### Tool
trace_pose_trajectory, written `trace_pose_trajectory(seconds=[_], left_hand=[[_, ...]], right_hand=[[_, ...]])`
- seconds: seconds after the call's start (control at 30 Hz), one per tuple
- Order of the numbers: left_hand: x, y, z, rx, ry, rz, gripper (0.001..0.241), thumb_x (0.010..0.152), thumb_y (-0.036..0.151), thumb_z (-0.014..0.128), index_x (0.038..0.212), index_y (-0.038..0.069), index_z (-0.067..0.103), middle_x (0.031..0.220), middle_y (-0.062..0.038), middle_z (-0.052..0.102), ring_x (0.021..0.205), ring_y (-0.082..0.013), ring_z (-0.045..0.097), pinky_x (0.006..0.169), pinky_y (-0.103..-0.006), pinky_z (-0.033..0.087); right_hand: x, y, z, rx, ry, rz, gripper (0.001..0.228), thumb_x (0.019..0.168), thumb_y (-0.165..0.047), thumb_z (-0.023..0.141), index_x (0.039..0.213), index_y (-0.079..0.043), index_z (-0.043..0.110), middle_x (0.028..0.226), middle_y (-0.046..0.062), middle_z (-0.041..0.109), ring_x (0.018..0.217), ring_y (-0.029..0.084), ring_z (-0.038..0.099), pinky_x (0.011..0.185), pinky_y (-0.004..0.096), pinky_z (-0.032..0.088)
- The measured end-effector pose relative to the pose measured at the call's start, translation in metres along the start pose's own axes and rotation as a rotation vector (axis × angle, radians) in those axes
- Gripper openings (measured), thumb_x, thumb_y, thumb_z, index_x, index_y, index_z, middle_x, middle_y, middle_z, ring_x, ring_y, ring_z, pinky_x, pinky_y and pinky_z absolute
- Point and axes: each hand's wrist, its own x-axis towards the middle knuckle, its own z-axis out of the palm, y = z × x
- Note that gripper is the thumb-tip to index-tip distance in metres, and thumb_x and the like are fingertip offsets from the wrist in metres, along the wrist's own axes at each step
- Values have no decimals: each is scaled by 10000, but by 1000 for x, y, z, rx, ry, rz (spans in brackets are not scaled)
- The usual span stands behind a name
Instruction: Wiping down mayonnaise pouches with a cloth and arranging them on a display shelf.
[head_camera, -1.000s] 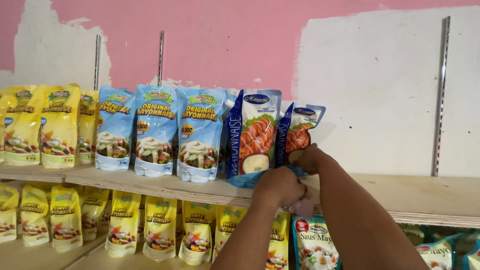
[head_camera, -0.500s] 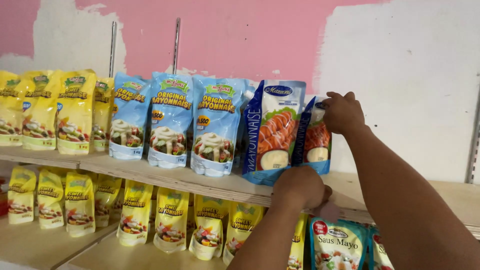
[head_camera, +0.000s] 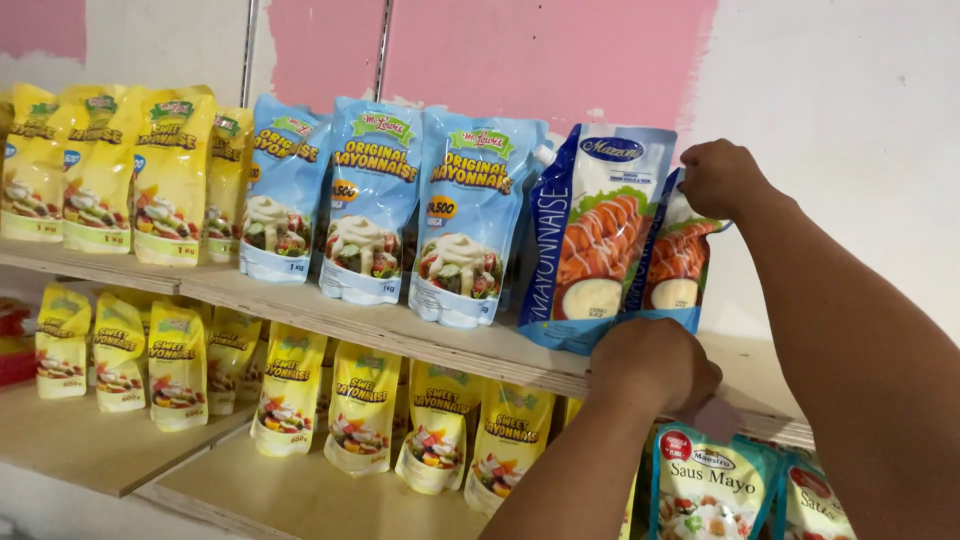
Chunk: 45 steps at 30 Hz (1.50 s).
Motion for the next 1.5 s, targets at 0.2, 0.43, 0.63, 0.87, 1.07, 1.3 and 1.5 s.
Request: trace_pose_trajectory(seconds=[0.2, 0.43, 0.63, 0.87, 1.07, 1.3, 1.5], left_hand=[[-2, 1, -3, 2, -7, 10, 429, 831, 415, 674, 996, 41, 800, 1096, -235, 755, 1005, -393, 739, 879, -494, 594], [-6, 0, -7, 15, -22, 18, 434, 820, 427, 680, 991, 47, 803, 1092, -225, 757, 1001, -385, 742, 875, -490, 596], [-4, 2, -10, 15, -17, 17, 440, 809, 439, 686, 985, 54, 807, 1088, -215, 760, 997, -376, 744, 871, -486, 597], [-5, 2, -7, -8, -16, 11, 431, 789, 440, 700, 963, 64, 817, 1052, -189, 779, 970, -351, 753, 846, -476, 603], [-3, 2, -3, -4, -36, 2, 426, 797, 423, 701, 993, 62, 816, 1077, -193, 775, 981, -354, 752, 843, -481, 605], [-7, 3, -7, 1, -26, 4, 484, 779, 476, 740, 1016, 58, 797, 1099, -186, 768, 1008, -347, 744, 858, -468, 602], [-7, 2, -7, -13, -24, 8, 444, 782, 453, 730, 1000, 77, 820, 1096, -176, 777, 1014, -331, 745, 881, -445, 594]], right_hand=[[-85, -4, 11, 329, 61, 395, 332, 966, -40, 625, 1287, 2, 701, 1299, 182, 682, 1156, 289, 681, 980, 373, 563], [-69, 62, 88, 358, -433, 384, 444, 943, 55, 615, 1370, -66, 606, 1313, -1, 687, 1153, 161, 658, 986, 316, 526], [-77, -4, 8, 1069, -362, 906, 240, 1004, -129, 669, 1231, -55, 654, 1192, 71, 722, 1105, 161, 640, 949, 370, 443], [-73, 12, 33, 1178, -192, 934, 179, 1002, -108, 648, 1163, -30, 669, 1129, 67, 707, 1074, 159, 650, 1041, 395, 457], [-77, 2, 28, 1445, -62, 1055, 201, 1014, -13, 545, 1201, 18, 611, 1144, 127, 660, 1046, 211, 680, 1044, 408, 582], [-73, 27, 49, 1595, -72, 901, 235, 1037, -72, 506, 1231, 32, 589, 1246, 123, 636, 1031, 192, 666, 931, 390, 590], [-79, 19, 38, 1473, -29, 897, 207, 1030, -60, 568, 1160, 101, 567, 1193, 182, 644, 1016, 233, 694, 887, 348, 627]])
